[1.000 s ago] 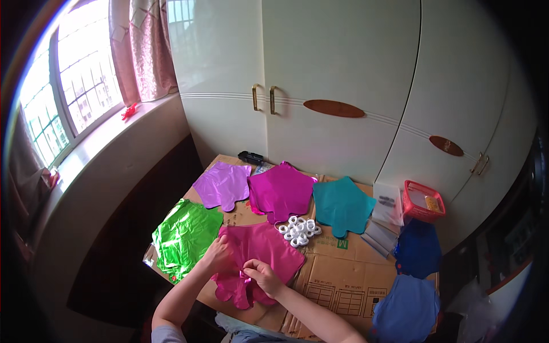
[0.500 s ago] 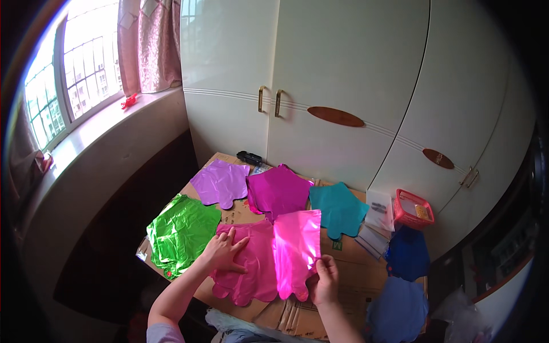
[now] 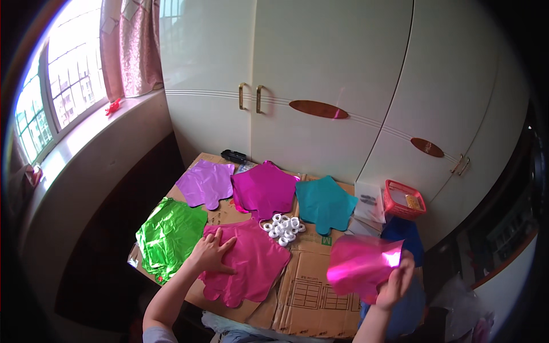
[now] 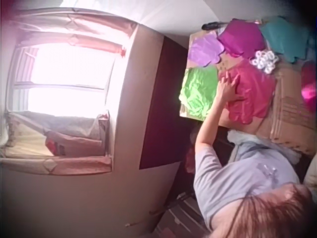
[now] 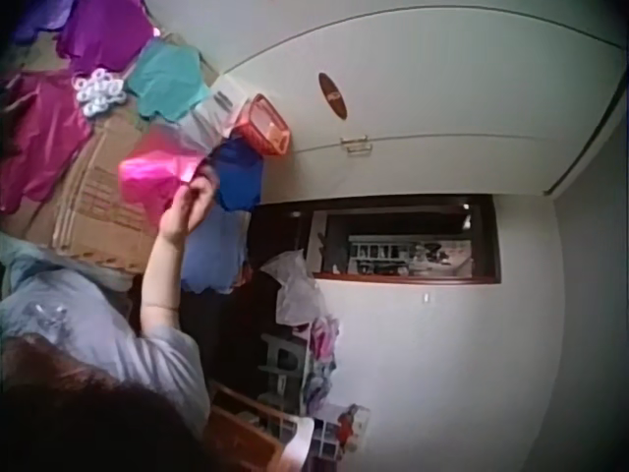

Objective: Folding star-shaped foil decorations and placing them into individual plastic bags with paper header cards.

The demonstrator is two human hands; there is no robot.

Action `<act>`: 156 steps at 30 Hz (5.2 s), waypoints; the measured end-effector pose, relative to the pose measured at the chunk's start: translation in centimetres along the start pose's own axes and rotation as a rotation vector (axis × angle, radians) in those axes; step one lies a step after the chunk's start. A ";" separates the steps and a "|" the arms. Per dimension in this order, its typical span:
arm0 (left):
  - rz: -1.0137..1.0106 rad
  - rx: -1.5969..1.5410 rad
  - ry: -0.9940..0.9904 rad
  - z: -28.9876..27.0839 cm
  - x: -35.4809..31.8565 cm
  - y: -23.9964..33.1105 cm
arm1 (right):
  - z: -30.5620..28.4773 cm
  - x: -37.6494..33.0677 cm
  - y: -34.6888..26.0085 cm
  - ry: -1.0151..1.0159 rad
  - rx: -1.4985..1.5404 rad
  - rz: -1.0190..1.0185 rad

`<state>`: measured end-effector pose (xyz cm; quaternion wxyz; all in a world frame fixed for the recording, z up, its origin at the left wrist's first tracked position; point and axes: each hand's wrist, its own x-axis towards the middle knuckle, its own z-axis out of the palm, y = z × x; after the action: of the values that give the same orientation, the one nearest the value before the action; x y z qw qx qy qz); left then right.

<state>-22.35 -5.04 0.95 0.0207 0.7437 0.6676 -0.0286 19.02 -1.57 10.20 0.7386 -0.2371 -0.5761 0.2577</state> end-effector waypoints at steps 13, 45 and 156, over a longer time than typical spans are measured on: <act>0.003 -0.041 -0.099 -1.5 -0.3 0.2 | 0.4 -9.6 6.3 -1.193 -0.620 0.059; 1.229 -0.401 0.252 0.5 11.9 32.2 | -14.7 -12.5 1.2 -0.198 -1.189 0.341; 0.938 0.055 0.155 0.7 31.4 40.8 | -32.9 12.7 7.7 0.595 -0.566 0.260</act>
<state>21.59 21.61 -2.24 -0.0380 0.9650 0.2585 0.0217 52.80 10.79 7.15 0.7396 -0.5651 -0.3514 0.1008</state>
